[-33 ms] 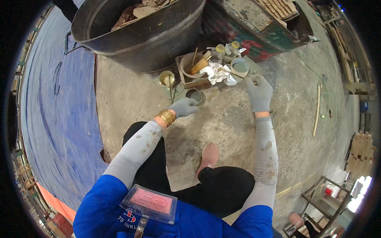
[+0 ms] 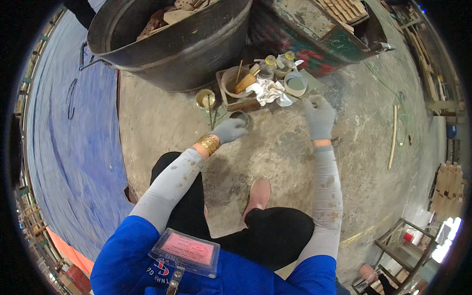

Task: The person stacks wooden slats and then uses a wooden stick to insert dowels into pre-drilled holes in small wooden blocks. Later, the person sits on the floor and pours a yellow liquid from a plastic bottle into a small container, stirring it with a stick.

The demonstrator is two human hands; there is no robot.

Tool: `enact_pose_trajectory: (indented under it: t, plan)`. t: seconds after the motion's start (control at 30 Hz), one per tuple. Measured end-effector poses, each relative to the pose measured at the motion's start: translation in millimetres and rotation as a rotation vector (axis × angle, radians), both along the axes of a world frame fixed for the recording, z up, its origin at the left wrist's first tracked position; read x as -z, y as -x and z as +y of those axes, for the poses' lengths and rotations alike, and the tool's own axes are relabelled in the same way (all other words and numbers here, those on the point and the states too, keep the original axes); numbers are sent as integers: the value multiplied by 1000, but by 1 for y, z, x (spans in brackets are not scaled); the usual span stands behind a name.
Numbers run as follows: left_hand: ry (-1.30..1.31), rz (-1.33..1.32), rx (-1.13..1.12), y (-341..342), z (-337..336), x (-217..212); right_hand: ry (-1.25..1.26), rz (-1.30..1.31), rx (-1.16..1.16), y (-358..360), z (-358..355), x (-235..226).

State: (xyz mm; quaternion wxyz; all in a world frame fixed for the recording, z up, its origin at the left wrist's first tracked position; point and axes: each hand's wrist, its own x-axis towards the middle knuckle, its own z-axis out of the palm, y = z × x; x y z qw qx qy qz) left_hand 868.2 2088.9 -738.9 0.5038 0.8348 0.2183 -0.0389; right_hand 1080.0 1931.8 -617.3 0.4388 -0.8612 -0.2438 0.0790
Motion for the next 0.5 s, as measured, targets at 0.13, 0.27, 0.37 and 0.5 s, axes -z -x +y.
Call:
enact_pose_trajectory:
  t: [0.13,0.27,0.37,0.5]
  plan:
    - [307,-298,-540,-65,0,44,97,68,-49,-3,8,51]
    - [788,-336,-987,-128,-15,41,271,28,-263,-18,-4,98]
    - [539,-348,-1229,-144,-20,50,294,125,-369,-10,1,120]
    - [475,-379,-1102,-152,-34,39,388,-75,-413,0,10,113]
